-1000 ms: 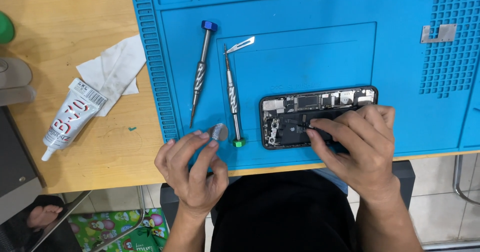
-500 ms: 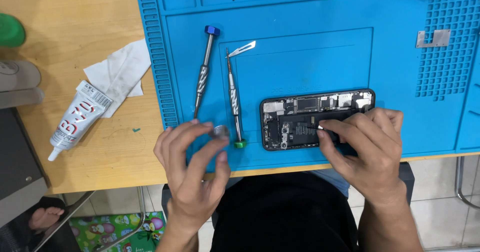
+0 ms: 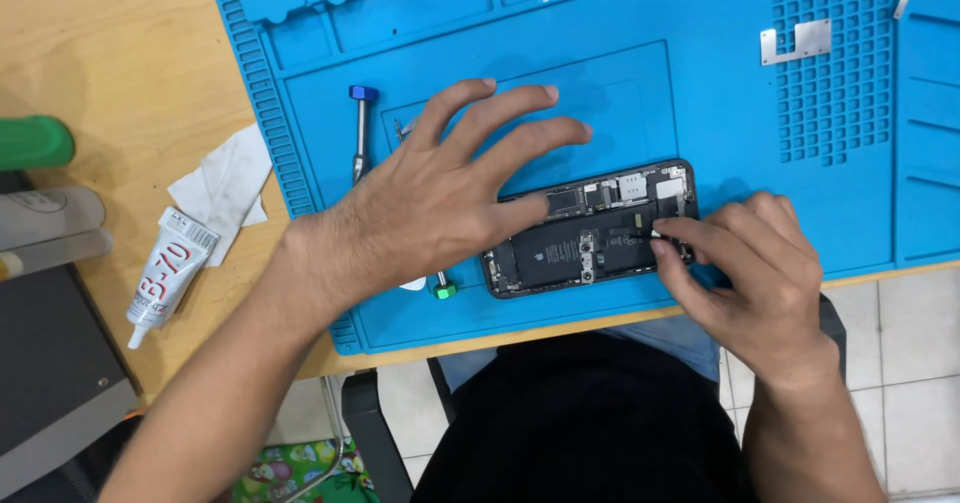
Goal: The person disassembles a smartphone on a blue work mat, using a screwdriver to remove screws and a suction cup to lift components. They carefully detach the camera module and other internal parts, placing them on the mat.
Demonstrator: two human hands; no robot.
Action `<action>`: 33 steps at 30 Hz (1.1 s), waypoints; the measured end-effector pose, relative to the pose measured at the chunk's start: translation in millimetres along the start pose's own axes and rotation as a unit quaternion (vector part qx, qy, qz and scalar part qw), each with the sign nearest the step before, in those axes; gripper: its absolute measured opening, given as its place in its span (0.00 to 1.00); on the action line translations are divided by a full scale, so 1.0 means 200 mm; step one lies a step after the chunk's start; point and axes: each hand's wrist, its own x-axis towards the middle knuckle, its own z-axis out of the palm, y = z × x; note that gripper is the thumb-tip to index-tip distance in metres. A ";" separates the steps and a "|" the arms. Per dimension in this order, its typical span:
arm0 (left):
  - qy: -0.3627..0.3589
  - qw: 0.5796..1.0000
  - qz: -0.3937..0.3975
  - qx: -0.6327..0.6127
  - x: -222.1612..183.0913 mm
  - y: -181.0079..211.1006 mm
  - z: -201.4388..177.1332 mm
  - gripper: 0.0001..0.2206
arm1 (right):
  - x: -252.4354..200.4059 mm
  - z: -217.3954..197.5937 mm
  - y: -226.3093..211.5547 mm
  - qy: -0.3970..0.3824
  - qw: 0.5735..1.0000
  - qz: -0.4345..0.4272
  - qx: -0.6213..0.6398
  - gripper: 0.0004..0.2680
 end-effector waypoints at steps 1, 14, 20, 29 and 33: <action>-0.018 1.000 0.022 -0.001 0.01 -0.01 -0.01 0.11 | 0.00 0.00 0.01 -0.002 1.000 -0.003 0.000 0.03; -0.016 0.986 0.161 0.033 0.08 -0.11 0.02 0.09 | 0.01 0.00 0.02 0.008 1.000 0.013 0.024 0.03; 0.010 0.986 0.162 0.020 0.11 -0.11 0.00 0.11 | 0.02 0.00 0.00 0.009 0.999 0.025 0.031 0.03; -0.091 0.981 0.159 0.056 0.18 -0.13 0.01 0.02 | 0.02 -0.02 -0.01 0.023 0.997 0.044 0.056 0.02; -0.104 0.983 0.146 0.045 0.16 -0.14 0.03 0.08 | 0.02 -0.02 0.00 0.026 0.997 0.043 0.065 0.02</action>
